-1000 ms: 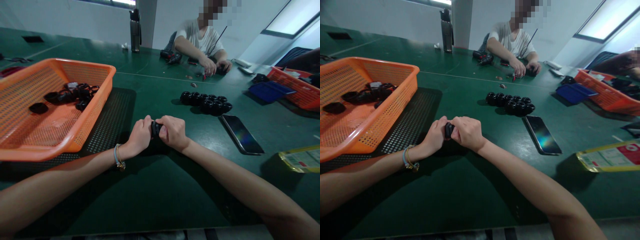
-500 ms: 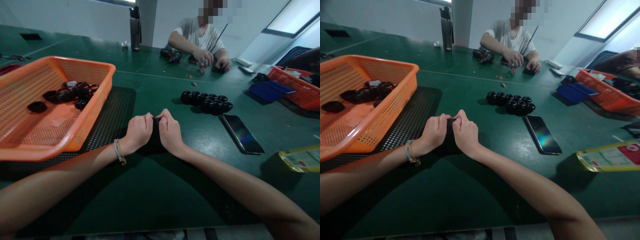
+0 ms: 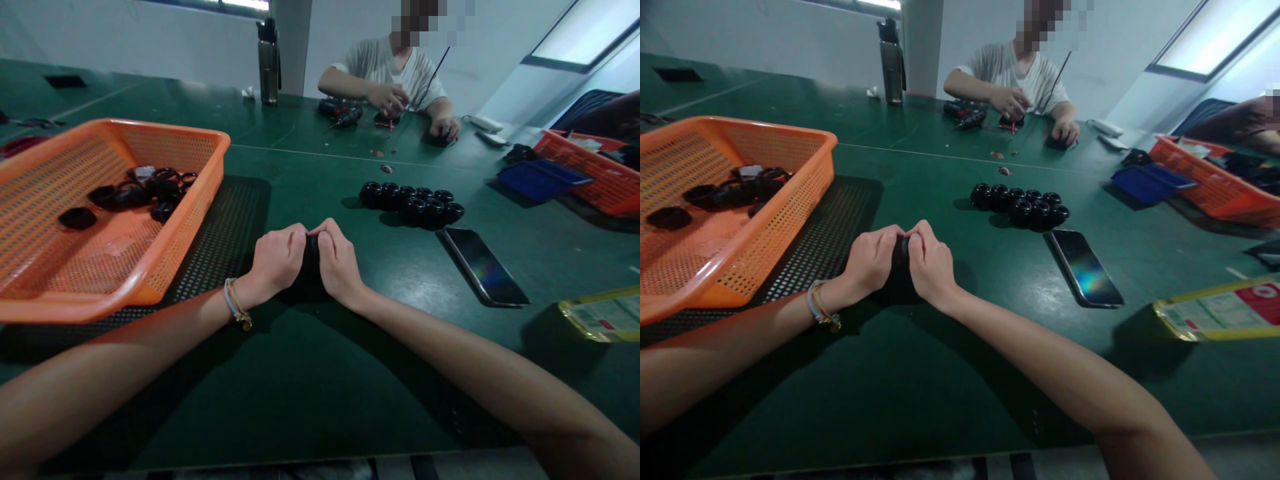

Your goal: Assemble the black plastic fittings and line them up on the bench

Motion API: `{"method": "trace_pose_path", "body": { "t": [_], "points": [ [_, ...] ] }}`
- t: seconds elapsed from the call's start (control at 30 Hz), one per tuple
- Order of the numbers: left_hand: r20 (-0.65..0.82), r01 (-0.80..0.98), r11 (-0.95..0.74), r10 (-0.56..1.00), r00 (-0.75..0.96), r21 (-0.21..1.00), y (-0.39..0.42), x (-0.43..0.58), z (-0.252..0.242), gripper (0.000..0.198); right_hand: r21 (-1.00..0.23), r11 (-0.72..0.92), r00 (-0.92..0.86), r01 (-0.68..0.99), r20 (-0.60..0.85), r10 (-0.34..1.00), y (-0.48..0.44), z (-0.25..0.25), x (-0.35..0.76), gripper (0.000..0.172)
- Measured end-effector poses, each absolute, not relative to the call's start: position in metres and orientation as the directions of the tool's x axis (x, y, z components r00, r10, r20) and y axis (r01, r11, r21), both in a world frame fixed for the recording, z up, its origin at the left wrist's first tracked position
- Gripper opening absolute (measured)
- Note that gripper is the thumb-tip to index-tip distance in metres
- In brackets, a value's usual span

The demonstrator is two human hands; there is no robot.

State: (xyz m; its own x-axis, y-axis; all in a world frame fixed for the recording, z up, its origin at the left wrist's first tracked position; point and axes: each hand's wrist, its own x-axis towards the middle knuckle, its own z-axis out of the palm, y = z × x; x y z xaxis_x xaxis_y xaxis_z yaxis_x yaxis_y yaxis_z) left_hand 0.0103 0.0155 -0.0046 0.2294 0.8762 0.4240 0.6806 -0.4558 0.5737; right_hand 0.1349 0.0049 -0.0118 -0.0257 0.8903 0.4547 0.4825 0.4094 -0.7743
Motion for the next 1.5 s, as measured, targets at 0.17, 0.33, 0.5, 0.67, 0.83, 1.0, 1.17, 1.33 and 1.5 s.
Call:
{"method": "trace_pose_path", "body": {
  "t": [0.17,0.33,0.5,0.67,0.83,1.0,1.17,1.33,1.5],
  "points": [
    [0.417,0.531,-0.401,0.904,0.096,0.747,0.021,0.011,-0.006,0.027,-0.816,0.4,-0.116,0.418,0.389,0.914,0.01,-0.01,0.142,0.024],
    [0.427,0.396,-0.398,0.904,0.017,0.827,0.028,0.011,-0.01,0.012,-0.841,0.385,-0.244,0.38,0.31,0.919,0.015,-0.009,0.145,0.028],
    [0.466,0.326,-0.457,0.883,0.056,0.827,0.03,0.011,-0.014,0.019,-0.825,0.394,-0.263,0.405,0.307,0.914,0.019,-0.011,0.146,0.04],
    [0.44,0.228,-0.46,0.888,0.134,0.858,0.029,0.011,-0.014,0.02,-0.697,0.474,-0.216,0.538,0.43,0.877,0.029,-0.014,0.156,0.032],
    [0.433,0.244,-0.459,0.888,0.156,0.854,0.028,0.012,-0.013,0.022,-0.512,0.471,-0.185,0.718,0.512,0.839,0.049,-0.018,0.173,0.029],
    [0.384,0.385,-0.433,0.901,0.2,0.815,0.026,0.012,-0.011,0.018,-0.398,0.334,-0.068,0.854,0.552,0.831,0.064,-0.02,0.194,0.034],
    [0.387,0.44,-0.452,0.892,0.234,0.776,0.024,0.01,-0.01,0.015,-0.218,0.136,0.012,0.966,0.567,0.824,0.068,-0.017,0.215,0.028],
    [0.393,0.455,-0.477,0.878,0.273,0.752,0.023,0.011,-0.008,0.013,-0.117,-0.021,0.089,0.993,0.607,0.79,0.067,-0.014,0.231,0.026],
    [0.414,0.46,-0.511,0.859,0.3,0.727,0.022,0.011,-0.007,0.013,-0.106,-0.132,0.169,0.986,0.583,0.795,0.067,-0.013,0.24,0.027]
  ]
}}
